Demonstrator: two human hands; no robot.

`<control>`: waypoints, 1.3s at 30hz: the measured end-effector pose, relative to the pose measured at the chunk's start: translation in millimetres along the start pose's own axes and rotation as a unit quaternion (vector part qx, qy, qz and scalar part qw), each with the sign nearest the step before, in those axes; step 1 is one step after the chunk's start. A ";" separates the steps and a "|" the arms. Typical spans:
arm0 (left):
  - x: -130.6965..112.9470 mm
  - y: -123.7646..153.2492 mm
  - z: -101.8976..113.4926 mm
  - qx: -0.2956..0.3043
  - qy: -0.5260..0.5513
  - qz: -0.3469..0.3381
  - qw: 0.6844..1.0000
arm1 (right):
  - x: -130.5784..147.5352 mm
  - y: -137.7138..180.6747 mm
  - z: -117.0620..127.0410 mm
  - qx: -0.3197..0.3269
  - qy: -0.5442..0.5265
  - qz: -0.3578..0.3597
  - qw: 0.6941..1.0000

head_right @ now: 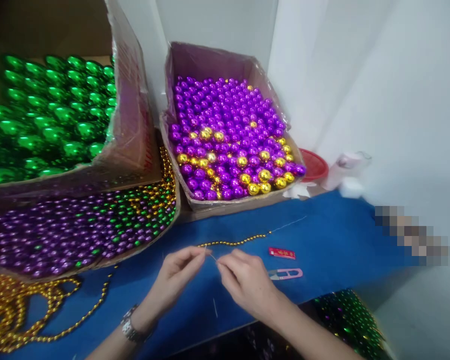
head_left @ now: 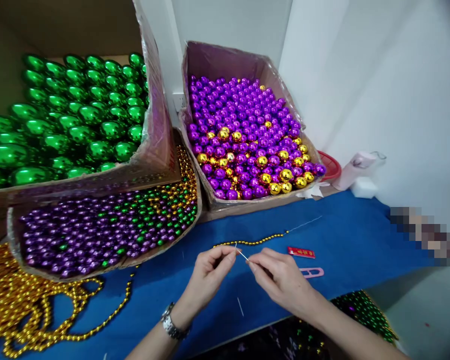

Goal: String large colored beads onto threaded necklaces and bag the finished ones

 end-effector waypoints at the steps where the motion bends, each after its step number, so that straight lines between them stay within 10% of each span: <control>1: -0.3 0.1 0.0 0.000 0.004 0.002 1.000 | 0.0 0.3 -0.2 0.002 0.002 0.000 1.000; 31: -3.0 -11.5 -9.1 -0.029 0.133 0.077 0.988 | 13.5 -3.7 -9.1 0.047 0.002 0.008 0.999; 39: 12.6 -18.4 8.4 -0.062 0.138 0.068 0.986 | 5.9 -0.9 -11.1 0.089 -0.253 -0.132 0.954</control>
Point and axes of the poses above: each hand's wrist, its own y-axis away from the middle knuckle, its own z-axis out of the back of the hand, x = y × z, the point moved 3 cm from there along -y, towards the middle knuckle, and after that the axes turned 3 degrees about -x, right-handed, at the moved point
